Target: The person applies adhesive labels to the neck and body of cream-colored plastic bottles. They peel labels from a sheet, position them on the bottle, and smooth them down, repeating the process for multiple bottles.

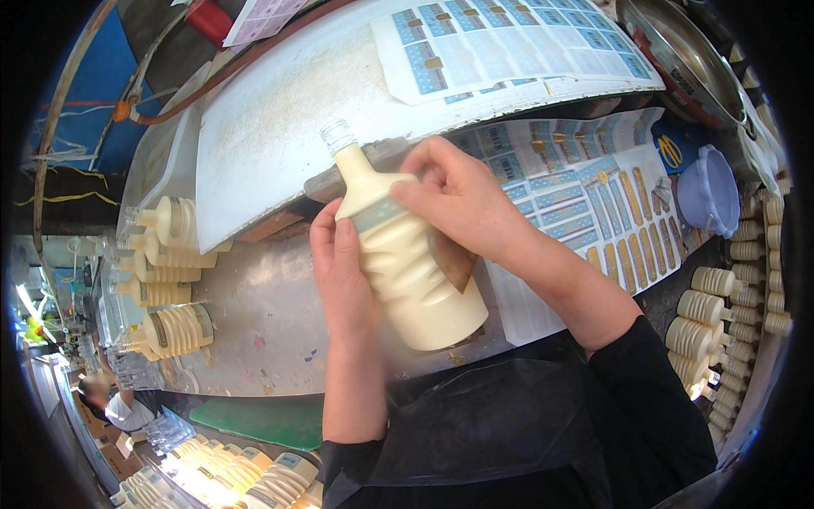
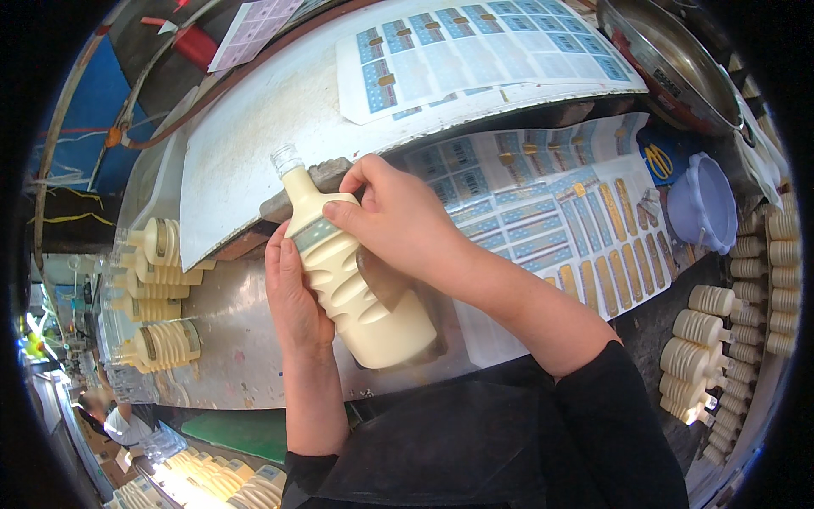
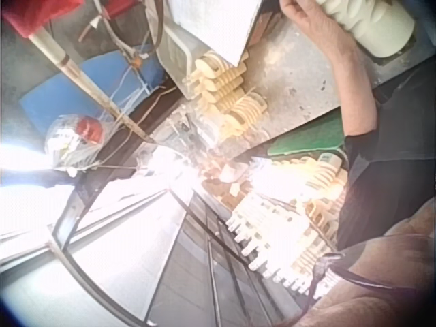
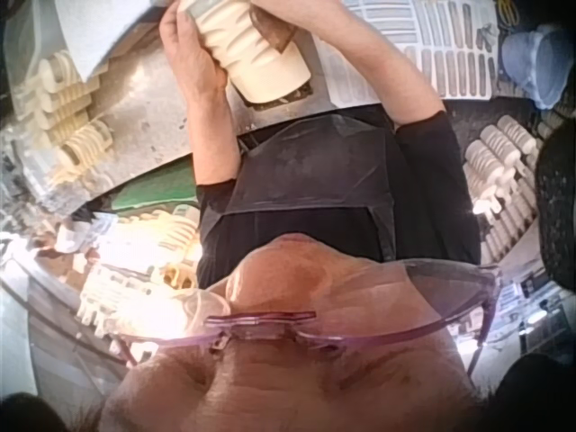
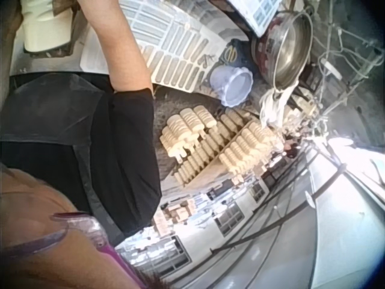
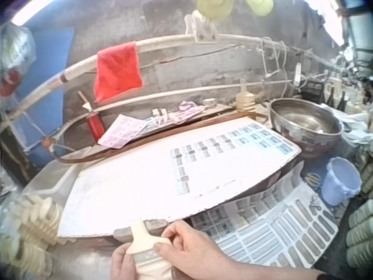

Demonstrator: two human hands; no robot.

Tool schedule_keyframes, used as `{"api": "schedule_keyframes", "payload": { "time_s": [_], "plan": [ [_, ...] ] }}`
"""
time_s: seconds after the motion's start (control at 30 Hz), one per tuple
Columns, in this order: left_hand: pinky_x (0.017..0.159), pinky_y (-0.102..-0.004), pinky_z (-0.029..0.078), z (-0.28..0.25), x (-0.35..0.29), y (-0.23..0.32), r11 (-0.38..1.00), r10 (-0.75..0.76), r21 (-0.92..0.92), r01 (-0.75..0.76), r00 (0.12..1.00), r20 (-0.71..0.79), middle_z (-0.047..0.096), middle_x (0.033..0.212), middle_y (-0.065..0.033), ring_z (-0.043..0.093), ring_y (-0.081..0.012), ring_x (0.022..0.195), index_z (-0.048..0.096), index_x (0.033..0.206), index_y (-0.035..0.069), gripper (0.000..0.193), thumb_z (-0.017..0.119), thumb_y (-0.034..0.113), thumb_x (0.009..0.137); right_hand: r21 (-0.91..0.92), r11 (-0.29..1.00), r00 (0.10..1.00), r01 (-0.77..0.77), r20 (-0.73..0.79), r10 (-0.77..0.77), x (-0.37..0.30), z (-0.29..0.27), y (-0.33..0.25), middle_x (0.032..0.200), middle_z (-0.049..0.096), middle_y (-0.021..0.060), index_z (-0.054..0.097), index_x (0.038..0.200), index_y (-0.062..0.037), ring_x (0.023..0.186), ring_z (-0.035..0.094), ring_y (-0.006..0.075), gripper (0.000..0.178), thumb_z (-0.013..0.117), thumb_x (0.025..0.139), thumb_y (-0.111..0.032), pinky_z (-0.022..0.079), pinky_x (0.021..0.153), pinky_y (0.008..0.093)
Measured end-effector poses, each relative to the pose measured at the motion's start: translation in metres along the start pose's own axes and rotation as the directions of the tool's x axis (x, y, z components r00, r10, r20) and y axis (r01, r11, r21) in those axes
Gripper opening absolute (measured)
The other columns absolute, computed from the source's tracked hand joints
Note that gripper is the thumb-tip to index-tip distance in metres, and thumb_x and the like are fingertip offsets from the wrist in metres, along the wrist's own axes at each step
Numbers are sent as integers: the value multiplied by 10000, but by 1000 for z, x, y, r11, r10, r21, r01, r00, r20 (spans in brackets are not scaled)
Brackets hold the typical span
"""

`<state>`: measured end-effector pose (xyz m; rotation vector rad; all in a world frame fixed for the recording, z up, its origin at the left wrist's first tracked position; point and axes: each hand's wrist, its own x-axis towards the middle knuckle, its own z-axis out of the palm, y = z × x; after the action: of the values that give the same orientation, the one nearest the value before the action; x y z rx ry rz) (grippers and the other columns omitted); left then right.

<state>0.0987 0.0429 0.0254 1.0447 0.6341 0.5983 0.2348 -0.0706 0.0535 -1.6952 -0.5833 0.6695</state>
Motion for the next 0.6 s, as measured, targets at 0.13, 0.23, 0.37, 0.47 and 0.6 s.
{"api": "schedule_keyframes", "payload": {
  "time_s": [0.13,0.23,0.37,0.47,0.6],
  "plan": [
    [1001,-349,516,-2,0,-3,1000,14,-2,-14,1000,10,596,1327,-118,604,-183,1164,444,1444,45,381,444,259,1129,332,943,998,-30,65,9,5,0,16,867,591,-17,645,1145,-32,792,520,51,239,642,1023,-237,444,700,216],
    [1125,-413,455,-10,-3,-9,1000,26,-4,-26,999,-20,555,1443,-153,550,-249,1329,420,1498,1,559,416,417,1124,274,962,1000,-6,19,1,0,-17,18,951,617,-7,665,1189,-34,847,527,49,234,585,1061,-213,449,749,209],
    [1144,-410,427,-24,-12,-12,999,-21,36,17,993,117,533,1479,-139,519,-254,1368,397,1523,2,579,449,393,1098,152,987,999,45,-30,-41,-14,-22,12,875,632,-25,730,1191,-21,789,532,47,263,577,1054,-186,452,701,218],
    [1132,-396,436,-23,-17,-5,994,-102,56,92,973,209,556,1452,-127,548,-239,1334,405,1513,2,545,510,288,1061,92,993,997,74,-30,-71,-24,-16,10,829,624,-31,744,1218,-16,749,531,44,286,575,1048,-172,443,676,213],
    [1085,-388,479,-17,-25,3,990,-138,63,129,977,164,568,1418,-144,594,-244,1267,389,1521,-2,626,622,172,966,97,995,999,24,-28,-21,-28,-12,5,830,619,-27,736,1248,-13,723,515,30,304,568,1046,-167,424,650,204]
  ]
}}
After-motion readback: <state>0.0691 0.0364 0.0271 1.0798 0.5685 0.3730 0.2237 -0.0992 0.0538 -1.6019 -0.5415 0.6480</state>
